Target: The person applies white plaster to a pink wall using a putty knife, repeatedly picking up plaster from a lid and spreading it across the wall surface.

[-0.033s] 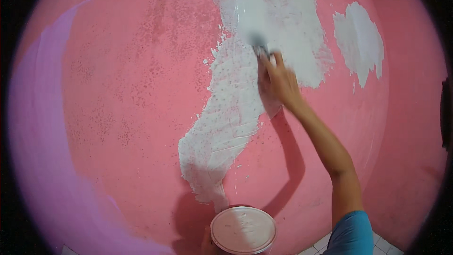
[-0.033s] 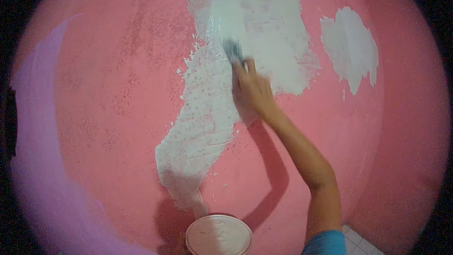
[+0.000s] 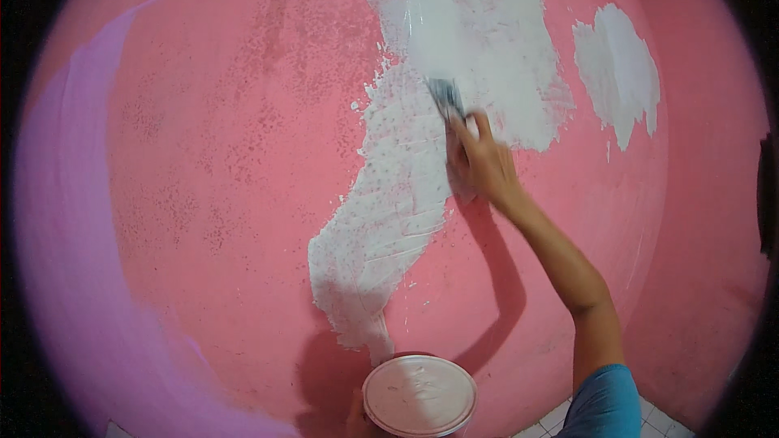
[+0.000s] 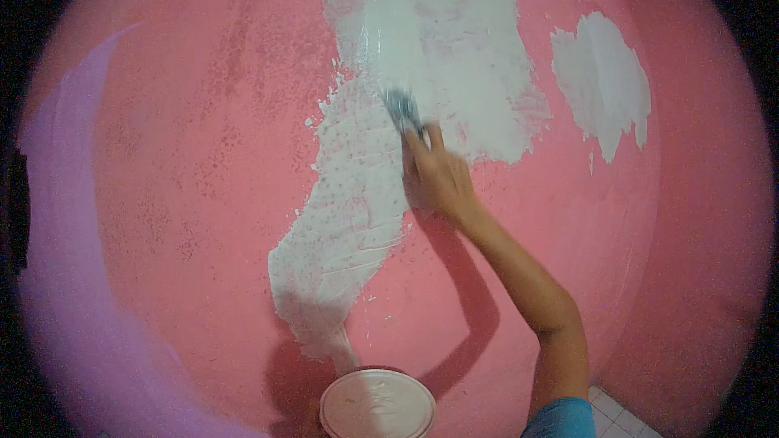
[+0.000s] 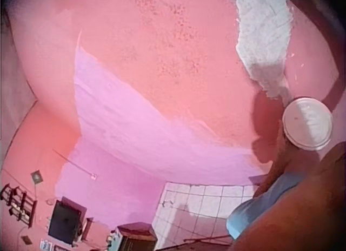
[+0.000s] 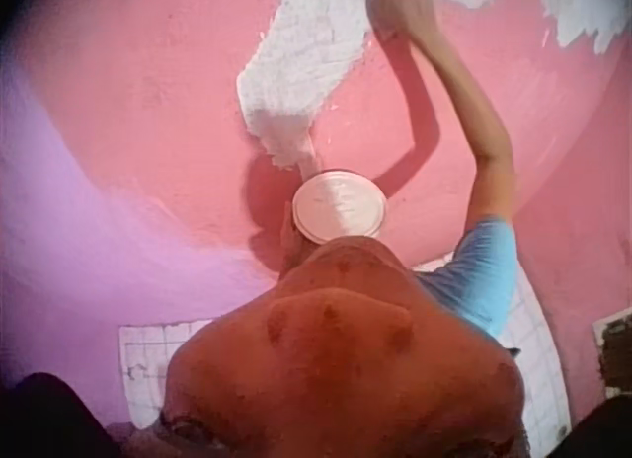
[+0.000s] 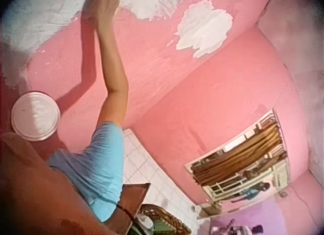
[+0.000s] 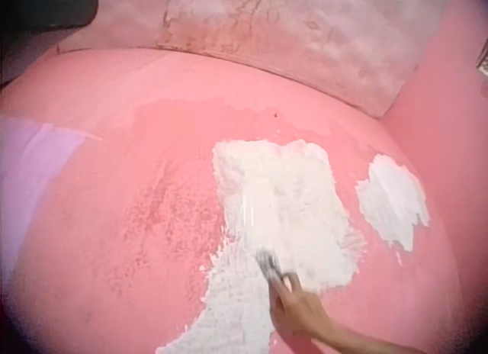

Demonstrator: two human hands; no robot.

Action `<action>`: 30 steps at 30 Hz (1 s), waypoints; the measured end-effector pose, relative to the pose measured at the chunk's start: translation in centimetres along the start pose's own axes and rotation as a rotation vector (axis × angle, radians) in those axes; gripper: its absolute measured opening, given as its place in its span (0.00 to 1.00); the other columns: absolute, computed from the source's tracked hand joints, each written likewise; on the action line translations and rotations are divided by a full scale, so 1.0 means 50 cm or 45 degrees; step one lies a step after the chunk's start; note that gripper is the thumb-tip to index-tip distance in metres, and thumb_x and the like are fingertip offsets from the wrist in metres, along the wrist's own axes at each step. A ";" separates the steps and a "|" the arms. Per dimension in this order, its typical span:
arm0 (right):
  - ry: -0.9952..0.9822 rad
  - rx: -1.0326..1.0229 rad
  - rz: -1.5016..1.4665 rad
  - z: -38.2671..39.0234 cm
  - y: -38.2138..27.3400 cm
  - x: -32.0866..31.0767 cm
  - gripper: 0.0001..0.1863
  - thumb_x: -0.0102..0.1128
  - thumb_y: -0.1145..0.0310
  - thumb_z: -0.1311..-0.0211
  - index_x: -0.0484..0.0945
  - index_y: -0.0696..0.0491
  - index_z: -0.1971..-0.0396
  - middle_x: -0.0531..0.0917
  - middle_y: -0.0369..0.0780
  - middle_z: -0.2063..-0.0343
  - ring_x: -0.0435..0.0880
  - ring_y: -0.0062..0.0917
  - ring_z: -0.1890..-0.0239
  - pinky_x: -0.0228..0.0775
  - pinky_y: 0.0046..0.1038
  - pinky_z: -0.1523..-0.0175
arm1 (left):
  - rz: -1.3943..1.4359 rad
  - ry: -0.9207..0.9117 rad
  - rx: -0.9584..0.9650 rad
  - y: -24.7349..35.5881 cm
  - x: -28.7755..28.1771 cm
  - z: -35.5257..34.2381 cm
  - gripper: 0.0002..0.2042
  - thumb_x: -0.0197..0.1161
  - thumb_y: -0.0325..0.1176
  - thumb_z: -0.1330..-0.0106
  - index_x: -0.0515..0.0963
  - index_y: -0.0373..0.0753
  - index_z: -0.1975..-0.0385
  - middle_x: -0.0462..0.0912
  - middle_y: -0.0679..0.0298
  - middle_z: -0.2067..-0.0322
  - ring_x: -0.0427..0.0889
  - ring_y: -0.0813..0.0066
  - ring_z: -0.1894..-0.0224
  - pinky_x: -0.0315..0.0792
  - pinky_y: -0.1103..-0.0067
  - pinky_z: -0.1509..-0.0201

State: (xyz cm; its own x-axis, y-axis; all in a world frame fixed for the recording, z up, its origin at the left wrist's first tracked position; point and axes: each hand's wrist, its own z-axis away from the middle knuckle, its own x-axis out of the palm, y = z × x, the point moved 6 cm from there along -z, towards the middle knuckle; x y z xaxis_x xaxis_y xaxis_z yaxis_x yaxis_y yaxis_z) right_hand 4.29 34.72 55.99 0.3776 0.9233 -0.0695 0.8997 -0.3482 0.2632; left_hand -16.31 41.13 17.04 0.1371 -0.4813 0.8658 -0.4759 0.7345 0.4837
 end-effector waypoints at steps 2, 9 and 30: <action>-0.052 0.011 0.010 0.073 -0.005 -0.026 0.26 0.59 0.76 0.51 0.72 0.49 0.47 0.73 0.49 0.55 0.80 0.40 0.79 0.73 0.34 0.77 | 0.004 -0.043 -0.012 0.002 0.003 -0.003 0.26 0.32 0.50 0.27 0.61 0.38 0.39 0.70 0.60 0.44 0.70 0.69 0.43 0.64 0.70 0.37; 0.298 -0.110 -0.026 -0.147 -0.012 -0.086 0.23 0.62 0.75 0.52 0.75 0.53 0.52 0.75 0.45 0.59 0.81 0.36 0.73 0.74 0.33 0.67 | 0.119 -0.464 0.093 -0.002 0.022 -0.006 0.27 0.30 0.51 0.26 0.61 0.38 0.39 0.70 0.60 0.44 0.70 0.68 0.43 0.64 0.69 0.37; 0.178 -0.025 0.012 -0.109 -0.015 -0.057 0.23 0.60 0.75 0.49 0.73 0.52 0.49 0.74 0.45 0.56 0.82 0.35 0.74 0.73 0.34 0.71 | 0.031 0.116 -0.146 -0.023 0.002 0.004 0.29 0.32 0.55 0.28 0.62 0.39 0.39 0.69 0.56 0.42 0.67 0.63 0.40 0.61 0.68 0.35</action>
State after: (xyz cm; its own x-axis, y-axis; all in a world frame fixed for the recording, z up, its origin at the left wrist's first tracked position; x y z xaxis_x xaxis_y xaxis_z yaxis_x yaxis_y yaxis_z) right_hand 1.37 33.24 61.24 0.3509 0.9340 0.0672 0.8913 -0.3551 0.2819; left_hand -15.92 40.16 16.55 0.2076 -0.4210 0.8830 -0.3782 0.7979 0.4694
